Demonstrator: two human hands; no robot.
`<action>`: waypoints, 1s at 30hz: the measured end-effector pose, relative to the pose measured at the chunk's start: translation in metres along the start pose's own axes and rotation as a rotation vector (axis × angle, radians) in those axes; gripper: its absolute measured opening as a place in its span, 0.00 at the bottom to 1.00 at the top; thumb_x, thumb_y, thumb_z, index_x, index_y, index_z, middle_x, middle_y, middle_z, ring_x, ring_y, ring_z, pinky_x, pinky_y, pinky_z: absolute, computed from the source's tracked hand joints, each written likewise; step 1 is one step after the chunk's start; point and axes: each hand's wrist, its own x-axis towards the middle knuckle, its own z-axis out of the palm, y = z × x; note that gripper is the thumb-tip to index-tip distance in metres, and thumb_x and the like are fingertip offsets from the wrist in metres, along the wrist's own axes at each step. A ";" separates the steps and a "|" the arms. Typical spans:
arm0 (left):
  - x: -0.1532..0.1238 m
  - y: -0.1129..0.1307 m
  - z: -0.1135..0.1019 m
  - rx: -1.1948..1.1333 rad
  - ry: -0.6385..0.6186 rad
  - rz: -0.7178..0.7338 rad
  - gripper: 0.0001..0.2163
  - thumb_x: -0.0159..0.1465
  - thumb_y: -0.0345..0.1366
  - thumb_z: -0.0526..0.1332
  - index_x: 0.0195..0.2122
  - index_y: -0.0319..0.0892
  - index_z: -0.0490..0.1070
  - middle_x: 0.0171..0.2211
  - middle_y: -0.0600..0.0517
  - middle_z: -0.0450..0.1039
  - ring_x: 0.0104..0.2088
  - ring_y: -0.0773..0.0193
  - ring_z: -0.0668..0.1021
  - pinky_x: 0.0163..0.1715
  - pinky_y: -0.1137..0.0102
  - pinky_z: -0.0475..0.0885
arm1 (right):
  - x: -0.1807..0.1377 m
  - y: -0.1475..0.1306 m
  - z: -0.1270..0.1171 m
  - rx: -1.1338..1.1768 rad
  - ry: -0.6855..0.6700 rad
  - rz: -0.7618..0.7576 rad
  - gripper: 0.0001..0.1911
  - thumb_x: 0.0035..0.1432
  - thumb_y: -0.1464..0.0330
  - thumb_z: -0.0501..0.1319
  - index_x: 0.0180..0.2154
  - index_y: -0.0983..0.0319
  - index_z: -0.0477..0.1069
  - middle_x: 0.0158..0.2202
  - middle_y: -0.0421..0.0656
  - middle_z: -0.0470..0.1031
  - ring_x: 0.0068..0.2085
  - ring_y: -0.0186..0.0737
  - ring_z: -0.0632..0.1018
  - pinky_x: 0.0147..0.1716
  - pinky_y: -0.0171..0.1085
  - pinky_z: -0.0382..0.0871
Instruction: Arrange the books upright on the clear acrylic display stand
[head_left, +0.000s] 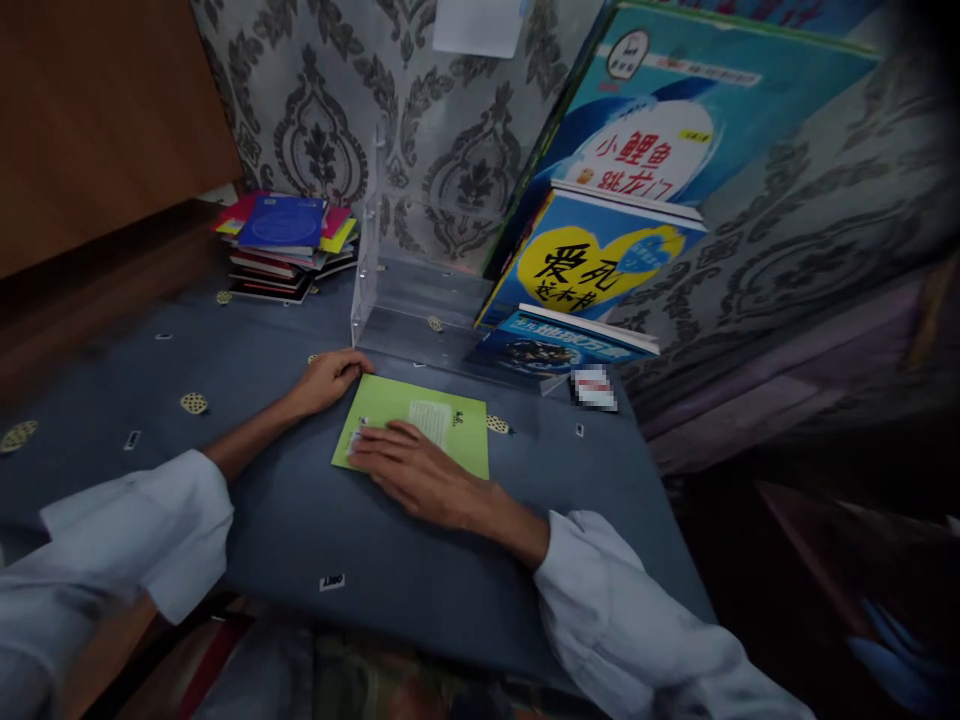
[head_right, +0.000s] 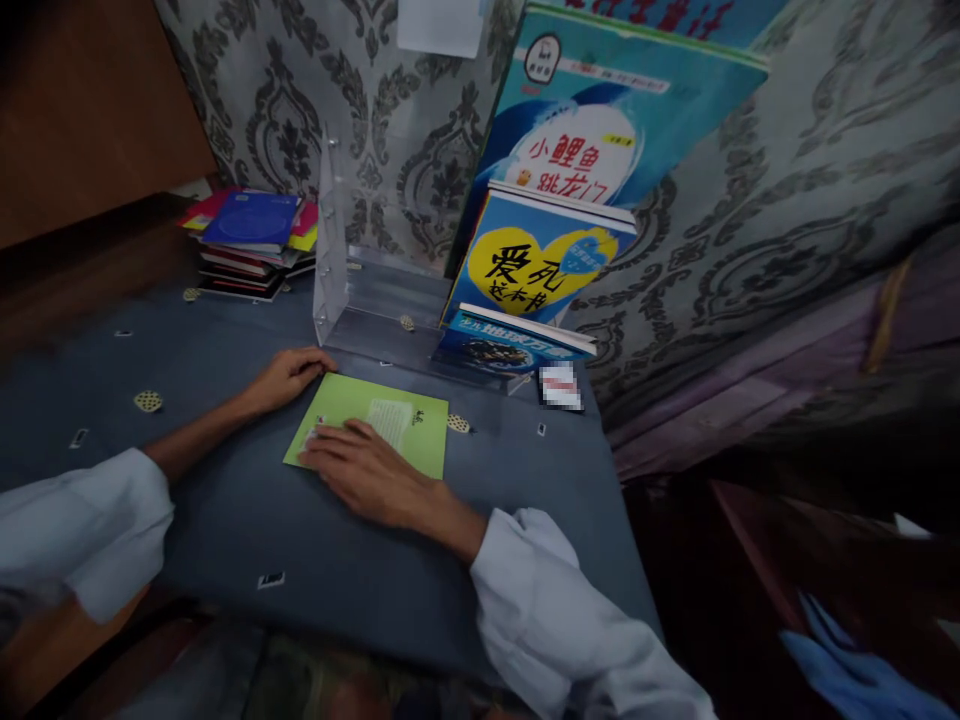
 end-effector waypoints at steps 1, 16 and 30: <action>0.000 0.000 0.000 -0.011 0.004 -0.003 0.15 0.65 0.35 0.51 0.42 0.43 0.78 0.40 0.50 0.81 0.41 0.59 0.80 0.45 0.65 0.73 | 0.008 -0.003 0.002 0.006 -0.016 -0.041 0.20 0.73 0.71 0.50 0.62 0.61 0.67 0.64 0.48 0.72 0.69 0.40 0.66 0.69 0.47 0.55; -0.004 0.002 -0.002 -0.088 0.005 -0.043 0.16 0.68 0.38 0.50 0.47 0.42 0.75 0.38 0.49 0.81 0.39 0.58 0.81 0.43 0.65 0.73 | 0.039 0.065 0.003 0.037 0.132 0.251 0.21 0.72 0.71 0.52 0.63 0.61 0.67 0.66 0.51 0.69 0.68 0.44 0.67 0.70 0.55 0.55; -0.018 0.030 -0.002 0.622 -0.063 0.227 0.18 0.73 0.37 0.44 0.46 0.41 0.74 0.41 0.43 0.74 0.42 0.51 0.75 0.34 0.62 0.71 | -0.074 0.068 -0.010 0.068 0.244 0.479 0.24 0.73 0.67 0.47 0.66 0.61 0.63 0.69 0.51 0.63 0.72 0.43 0.59 0.71 0.58 0.52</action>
